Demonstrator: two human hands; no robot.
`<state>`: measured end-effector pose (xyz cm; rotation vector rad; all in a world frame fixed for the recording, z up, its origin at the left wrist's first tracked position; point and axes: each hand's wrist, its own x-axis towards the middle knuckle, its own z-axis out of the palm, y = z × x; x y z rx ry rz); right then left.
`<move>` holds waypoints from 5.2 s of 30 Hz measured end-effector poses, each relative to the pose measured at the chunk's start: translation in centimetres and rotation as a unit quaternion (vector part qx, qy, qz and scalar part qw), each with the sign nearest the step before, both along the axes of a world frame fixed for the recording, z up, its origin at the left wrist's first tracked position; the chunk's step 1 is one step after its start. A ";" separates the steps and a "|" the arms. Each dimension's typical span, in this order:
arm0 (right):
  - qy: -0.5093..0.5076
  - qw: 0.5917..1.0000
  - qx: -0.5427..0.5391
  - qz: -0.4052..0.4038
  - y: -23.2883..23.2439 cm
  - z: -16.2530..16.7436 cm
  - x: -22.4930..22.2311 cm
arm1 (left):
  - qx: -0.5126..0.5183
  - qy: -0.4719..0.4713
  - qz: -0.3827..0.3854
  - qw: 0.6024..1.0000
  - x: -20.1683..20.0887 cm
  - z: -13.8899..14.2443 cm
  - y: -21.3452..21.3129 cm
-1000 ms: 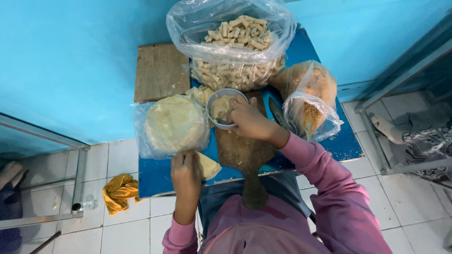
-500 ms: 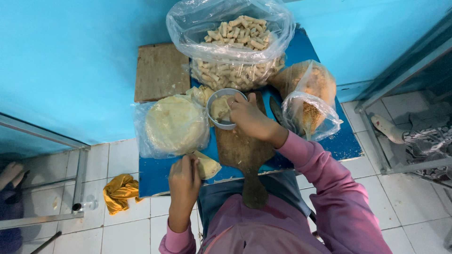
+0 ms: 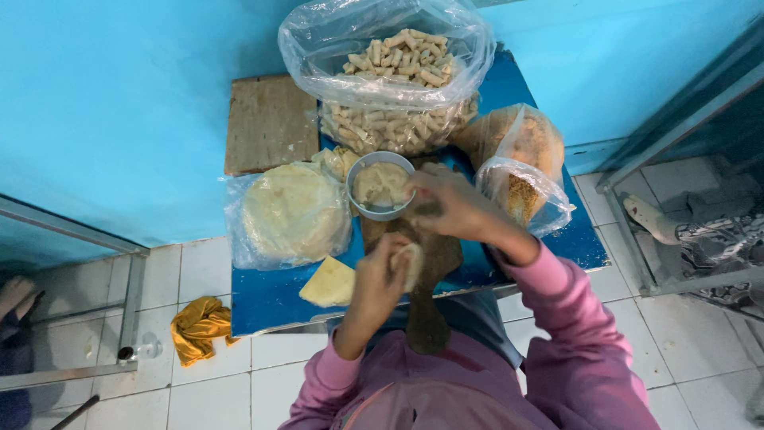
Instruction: The person sits at a low table and wraps portions of dough filling in thin square pastry wrappers, folding them into rolls by hand. The finished rolls are placed into a large plastic bag already filled with similar rolls, and the person repeats the wrapping cycle throughout the clip.
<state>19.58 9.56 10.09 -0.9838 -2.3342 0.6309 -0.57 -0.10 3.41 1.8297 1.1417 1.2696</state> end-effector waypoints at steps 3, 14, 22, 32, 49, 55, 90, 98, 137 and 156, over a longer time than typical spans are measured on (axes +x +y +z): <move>0.056 0.997 0.013 -0.058 -2.5 -0.1 2.5 | -0.055 -0.015 -0.056 0.997 1.7 -0.3 1.3; 0.068 0.994 0.049 -0.072 -7.8 -7.6 1.7 | -0.036 0.118 0.033 0.992 1.0 -0.1 -0.8; -0.193 0.949 0.206 -0.143 -9.4 -7.7 -0.6 | -0.034 0.100 0.056 0.993 0.6 0.3 -1.1; -0.166 0.947 0.237 -0.142 -9.2 -7.2 -0.9 | -0.014 0.096 0.062 0.993 0.5 -0.5 -1.3; 0.017 0.882 0.099 -0.460 -11.8 -5.3 7.3 | 0.079 0.281 0.292 0.911 -6.3 -0.9 -2.3; 0.080 0.874 0.114 -0.465 -11.8 -6.3 7.7 | 0.079 0.265 0.293 0.915 -6.4 -1.2 -2.3; 0.430 0.788 0.120 -0.424 -12.5 -7.7 8.4 | 0.145 0.285 0.257 0.912 -7.6 -0.8 -1.8; 0.430 0.865 -0.052 -0.254 -11.7 -11.6 4.3 | 0.168 0.298 0.262 0.902 -7.5 -1.1 -1.9; 0.098 0.936 0.154 -0.301 -12.4 -7.9 -1.2 | 0.002 0.047 0.064 0.997 1.5 -0.9 -1.7; 0.191 0.942 0.063 -0.269 -11.2 -10.5 -2.8 | 0.080 0.094 0.052 0.991 1.1 -2.2 -1.7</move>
